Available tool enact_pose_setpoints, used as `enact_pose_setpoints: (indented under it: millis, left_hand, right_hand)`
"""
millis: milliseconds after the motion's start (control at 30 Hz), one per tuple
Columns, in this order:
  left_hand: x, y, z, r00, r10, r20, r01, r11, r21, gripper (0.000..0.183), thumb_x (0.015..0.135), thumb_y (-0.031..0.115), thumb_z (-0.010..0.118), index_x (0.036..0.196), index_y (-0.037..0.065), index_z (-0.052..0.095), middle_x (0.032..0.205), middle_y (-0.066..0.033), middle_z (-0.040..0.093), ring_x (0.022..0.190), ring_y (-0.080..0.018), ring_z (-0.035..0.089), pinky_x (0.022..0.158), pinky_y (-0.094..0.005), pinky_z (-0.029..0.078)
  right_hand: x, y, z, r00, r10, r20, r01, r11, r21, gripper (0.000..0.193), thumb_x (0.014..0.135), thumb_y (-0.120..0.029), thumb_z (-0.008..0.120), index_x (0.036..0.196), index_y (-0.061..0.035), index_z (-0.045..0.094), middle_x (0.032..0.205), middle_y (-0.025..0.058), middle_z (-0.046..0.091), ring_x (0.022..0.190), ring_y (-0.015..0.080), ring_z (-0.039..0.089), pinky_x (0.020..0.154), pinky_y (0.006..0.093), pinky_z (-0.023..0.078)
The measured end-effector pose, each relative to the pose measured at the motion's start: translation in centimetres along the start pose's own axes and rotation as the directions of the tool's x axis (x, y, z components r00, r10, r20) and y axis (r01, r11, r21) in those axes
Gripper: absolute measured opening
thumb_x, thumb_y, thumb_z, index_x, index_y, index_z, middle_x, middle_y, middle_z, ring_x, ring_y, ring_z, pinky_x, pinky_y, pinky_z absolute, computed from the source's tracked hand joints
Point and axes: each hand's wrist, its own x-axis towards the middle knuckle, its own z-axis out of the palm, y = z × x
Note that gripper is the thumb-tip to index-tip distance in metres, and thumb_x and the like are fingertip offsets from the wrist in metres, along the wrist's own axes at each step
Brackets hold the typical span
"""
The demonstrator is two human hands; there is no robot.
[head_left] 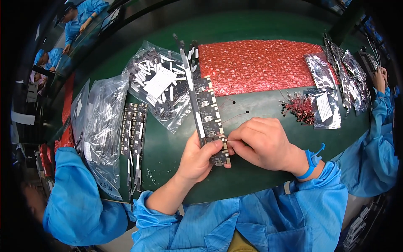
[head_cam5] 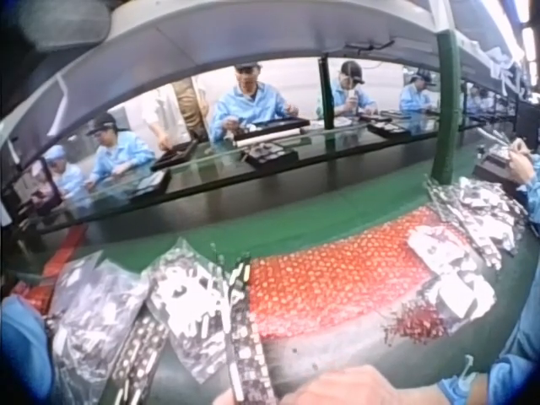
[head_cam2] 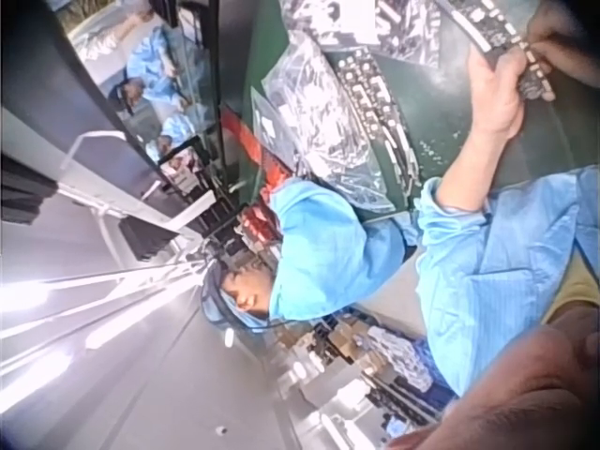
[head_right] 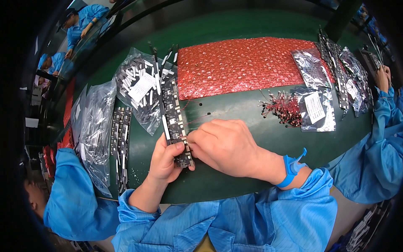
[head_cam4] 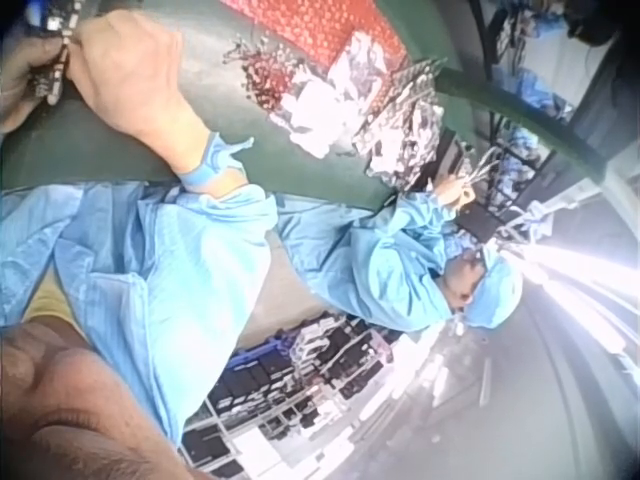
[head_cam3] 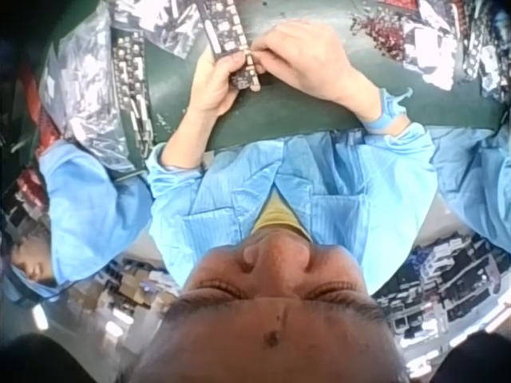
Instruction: The person picks up circuit boards, attaches small wired components onto the boards one by one by hand, and sets the assembled boards on the workbench.
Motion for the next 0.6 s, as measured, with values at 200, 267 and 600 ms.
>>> enact_pose_setpoints:
  millis: [200,267,600]
  left_hand:
    - [-0.03,-0.11,-0.16,0.998,0.019,0.055,-0.019,1.000,0.006,0.015,0.072,0.003,0.040,0.086,-0.001,0.037,0.073,-0.0122,0.049,0.062,-0.0176,0.051,0.046,-0.0273,0.046]
    - [-0.10,-0.14,-0.06,1.000,0.017,0.021,-0.018,0.999,0.031,0.015,0.072,0.004,0.040,0.085,-0.001,0.037,0.073,-0.0121,0.049,0.061,-0.0175,0.051,0.045,-0.0268,0.046]
    - [0.04,-0.26,-0.19,1.000,-0.006,0.018,0.005,1.000,0.031,0.017,0.070,0.002,0.042,0.086,-0.001,0.037,0.072,-0.0105,0.048,0.054,-0.0152,0.051,0.038,-0.0233,0.044]
  right_hand:
    - [-0.03,0.06,-0.02,0.997,0.073,0.037,-0.076,0.991,0.110,0.008,0.058,-0.007,0.053,0.063,-0.0040,0.048,0.055,0.0059,0.046,0.049,0.0209,0.047,0.042,0.0291,0.038]
    - [-0.04,0.04,-0.12,0.996,0.079,0.053,-0.084,0.991,0.105,0.008,0.058,-0.007,0.053,0.063,-0.0039,0.048,0.055,0.0061,0.046,0.049,0.0210,0.047,0.043,0.0290,0.038]
    - [-0.06,0.07,-0.24,0.992,0.081,0.095,-0.089,0.992,0.085,0.007,0.059,-0.008,0.052,0.064,-0.0045,0.048,0.055,0.0056,0.045,0.049,0.0206,0.047,0.043,0.0294,0.037]
